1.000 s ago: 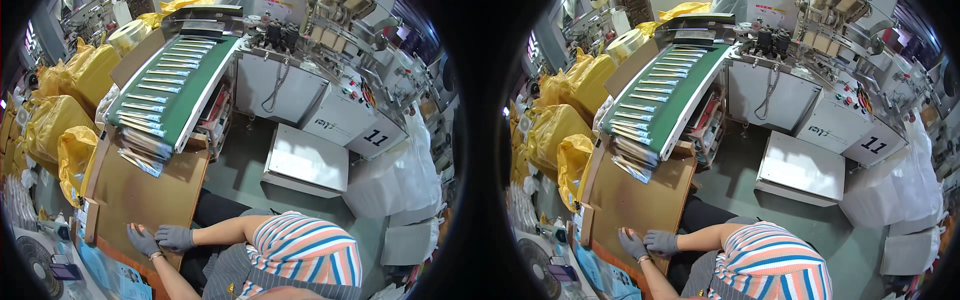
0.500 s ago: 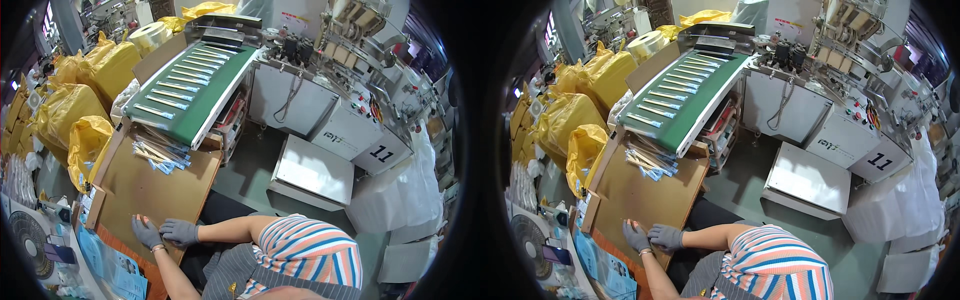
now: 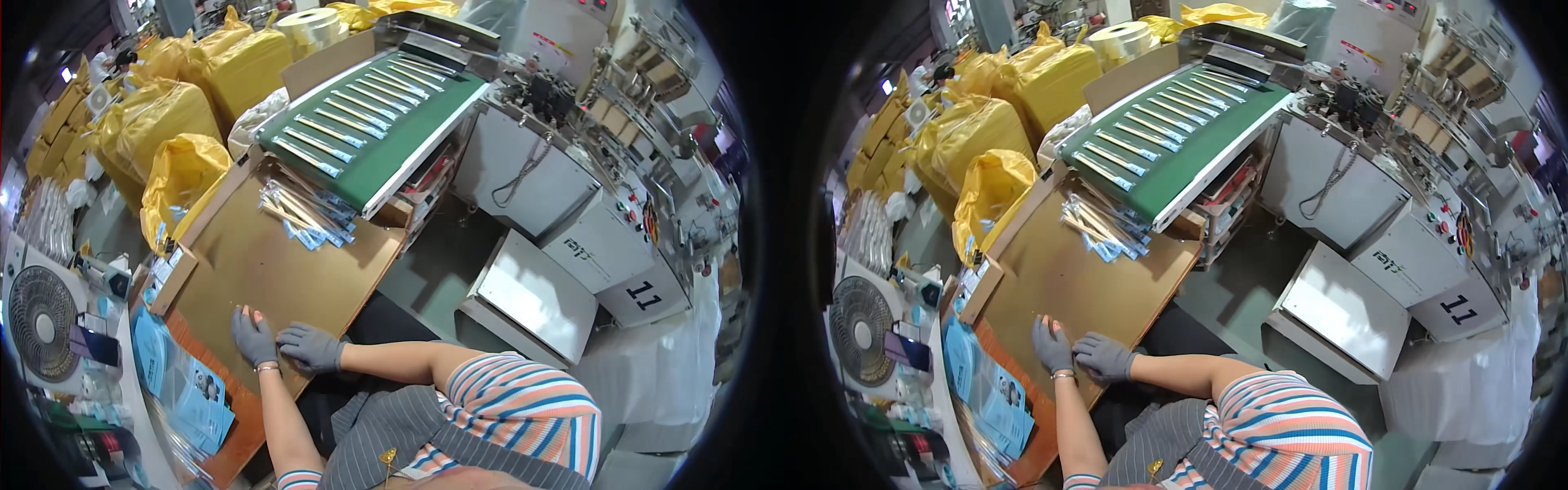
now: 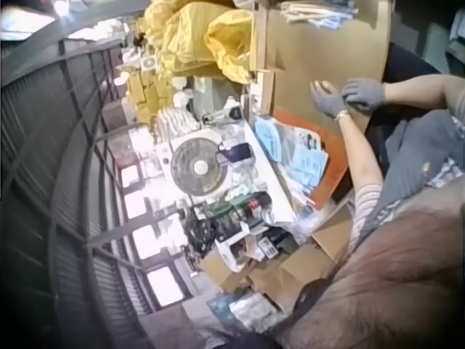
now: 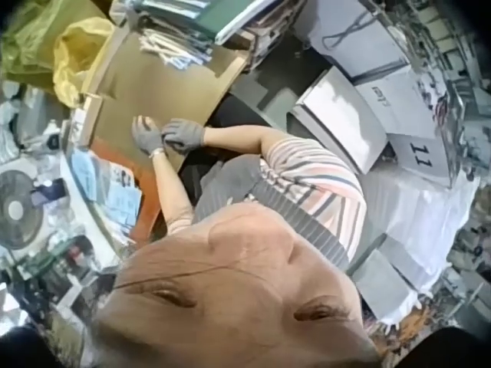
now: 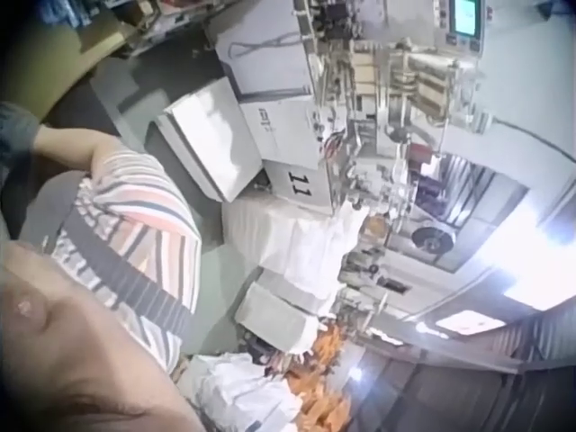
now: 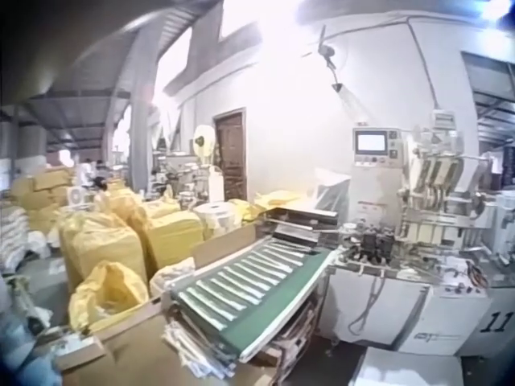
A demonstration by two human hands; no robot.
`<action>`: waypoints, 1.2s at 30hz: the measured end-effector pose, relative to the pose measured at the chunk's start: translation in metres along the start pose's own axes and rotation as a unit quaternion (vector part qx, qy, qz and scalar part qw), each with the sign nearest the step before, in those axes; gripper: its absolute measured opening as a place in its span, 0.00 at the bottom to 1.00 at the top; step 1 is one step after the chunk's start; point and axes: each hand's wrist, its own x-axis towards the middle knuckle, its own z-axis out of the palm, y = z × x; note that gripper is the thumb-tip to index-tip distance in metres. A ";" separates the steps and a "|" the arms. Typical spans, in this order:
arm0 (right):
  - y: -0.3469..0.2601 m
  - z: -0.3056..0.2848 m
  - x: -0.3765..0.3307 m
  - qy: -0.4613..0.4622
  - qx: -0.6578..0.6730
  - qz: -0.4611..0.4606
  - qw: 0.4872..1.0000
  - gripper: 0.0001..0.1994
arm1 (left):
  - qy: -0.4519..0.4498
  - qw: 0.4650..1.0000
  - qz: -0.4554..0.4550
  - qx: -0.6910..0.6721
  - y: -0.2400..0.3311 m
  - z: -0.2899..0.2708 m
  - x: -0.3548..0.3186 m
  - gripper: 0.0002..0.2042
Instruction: Manually packaging small bundles of sticks into blue plastic bags and placing the filled bags into a shipping box.
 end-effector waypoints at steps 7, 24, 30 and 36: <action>-0.002 -0.005 0.001 -0.013 -0.005 -0.002 1.000 0.17 | -0.006 1.000 -0.020 0.005 0.001 -0.003 -0.002 0.16; -0.004 -0.009 0.005 -0.020 -0.016 0.007 1.000 0.15 | 0.013 0.999 -0.007 0.030 0.008 -0.008 0.002 0.14; -0.003 -0.012 0.006 -0.035 -0.020 0.015 0.999 0.15 | 0.016 0.999 -0.007 0.028 0.010 -0.006 0.003 0.14; -0.004 -0.011 0.006 -0.030 -0.023 0.014 0.999 0.15 | 0.025 0.999 -0.005 0.023 0.009 -0.006 0.003 0.14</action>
